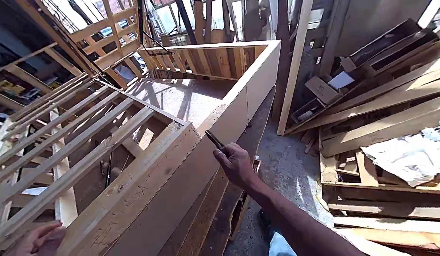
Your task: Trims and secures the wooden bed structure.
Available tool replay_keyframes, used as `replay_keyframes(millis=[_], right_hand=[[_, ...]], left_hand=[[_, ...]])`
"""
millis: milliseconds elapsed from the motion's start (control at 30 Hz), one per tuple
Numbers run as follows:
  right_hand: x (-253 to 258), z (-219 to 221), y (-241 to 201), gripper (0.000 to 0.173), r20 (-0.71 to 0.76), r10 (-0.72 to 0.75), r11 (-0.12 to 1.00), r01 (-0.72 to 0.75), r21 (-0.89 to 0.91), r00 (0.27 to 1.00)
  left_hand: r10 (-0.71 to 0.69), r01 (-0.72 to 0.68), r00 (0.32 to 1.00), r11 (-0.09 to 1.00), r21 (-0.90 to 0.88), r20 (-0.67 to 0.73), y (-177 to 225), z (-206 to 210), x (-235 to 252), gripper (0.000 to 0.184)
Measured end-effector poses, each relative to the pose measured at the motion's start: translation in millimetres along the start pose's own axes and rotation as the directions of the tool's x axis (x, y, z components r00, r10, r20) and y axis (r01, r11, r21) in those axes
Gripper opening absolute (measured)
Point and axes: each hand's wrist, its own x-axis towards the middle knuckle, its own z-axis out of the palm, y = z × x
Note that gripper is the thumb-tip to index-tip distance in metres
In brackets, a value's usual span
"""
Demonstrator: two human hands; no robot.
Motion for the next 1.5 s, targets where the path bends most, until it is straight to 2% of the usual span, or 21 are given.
replay_keyframes(millis=[67,133,267,400,533,600,667,700,733,767,800,833,867,900,1000,1100,1200,1367,1500], right_hand=[[26.9,17.6,5.8,0.04,0.02,-0.026,0.999,0.025,0.034,0.999],[44.3,30.7,8.4,0.041,0.055,-0.021,0.999,0.018,0.048,0.998],[56.2,48.4,20.8,0.04,0.073,-0.067,0.992,0.058,0.113,0.995],[53.9,60.2,29.0,0.039,0.021,-0.122,0.978,0.117,0.171,0.992],[58.1,66.5,29.4,0.039,0.002,-0.151,0.97,0.148,0.193,0.988],[60.5,64.1,30.9,0.04,0.041,-0.169,0.965,0.156,0.212,0.985],[64.4,52.0,30.8,0.04,0.181,-0.123,0.934,0.053,0.353,0.976],[68.1,42.0,31.0,0.038,0.3,-0.073,0.867,-0.089,0.49,0.951],[72.1,33.3,32.2,0.039,0.429,-0.027,0.727,-0.277,0.629,0.903],[74.0,28.0,32.8,0.04,0.536,0.017,0.492,-0.474,0.73,0.844],[71.5,26.6,31.9,0.041,0.633,0.075,0.209,-0.632,0.746,0.771],[65.1,26.3,32.8,0.042,0.701,0.097,0.012,-0.705,0.709,0.707],[58.6,26.4,33.8,0.043,0.724,0.114,-0.06,-0.723,0.688,0.68],[55.1,27.7,34.9,0.045,0.713,0.113,-0.04,-0.713,0.7,0.692],[48.6,33.2,35.4,0.053,0.619,-0.02,0.155,-0.609,0.778,0.785],[51.3,28.5,28.9,0.036,0.56,-0.106,0.391,-0.484,0.783,0.821],[44.6,24.5,16.2,0.027,0.559,-0.114,0.634,-0.373,0.677,0.821],[31.7,28.4,25.1,0.027,0.431,-0.08,0.832,-0.178,0.525,0.899],[44.1,33.6,25.8,0.026,0.223,0.006,0.935,-0.085,0.346,0.975]], left_hand=[[-0.049,0.048,0.999,0.998,-0.041,-0.016,33.9,20.3,17.1,0.062],[-0.141,0.14,0.989,0.99,-0.017,-0.037,46.3,36.7,28.8,0.069],[-0.271,0.271,0.96,0.962,-0.015,-0.075,58.2,41.3,26.2,0.068],[-0.325,0.327,0.942,0.945,0.017,-0.083,64.1,39.9,23.8,0.071],[-0.357,0.358,0.929,0.934,-0.01,-0.094,65.5,39.8,25.9,0.063],[-0.362,0.363,0.927,0.932,-0.011,-0.1,63.8,40.0,26.1,0.062],[-0.359,0.359,0.928,0.933,-0.017,-0.104,61.9,40.4,26.2,0.062],[-0.359,0.358,0.928,0.933,-0.023,-0.102,60.2,40.4,26.6,0.061],[-0.362,0.36,0.928,0.932,-0.032,-0.094,58.5,39.8,27.5,0.06],[-0.366,0.364,0.926,0.93,-0.041,-0.089,57.5,39.5,28.6,0.059],[-0.374,0.371,0.924,0.927,-0.044,-0.085,56.6,39.4,28.7,0.058],[-0.381,0.379,0.921,0.924,-0.048,-0.079,55.7,39.4,27.5,0.057],[-0.382,0.379,0.921,0.924,-0.055,-0.075,56.1,40.0,27.3,0.056],[-0.38,0.376,0.922,0.925,-0.06,-0.075,56.5,40.9,29.6,0.056],[-0.379,0.375,0.922,0.925,-0.055,-0.08,53.0,41.6,28.9,0.057],[-0.377,0.373,0.924,0.926,-0.064,-0.072,52.1,41.9,28.9,0.058],[-0.371,0.365,0.925,0.927,-0.082,-0.084,52.0,43.2,28.1,0.056],[-0.376,0.368,0.922,0.925,-0.096,-0.094,50.9,44.8,27.9,0.052],[-0.37,0.363,0.925,0.928,-0.087,-0.086,48.5,44.3,29.1,0.052]])
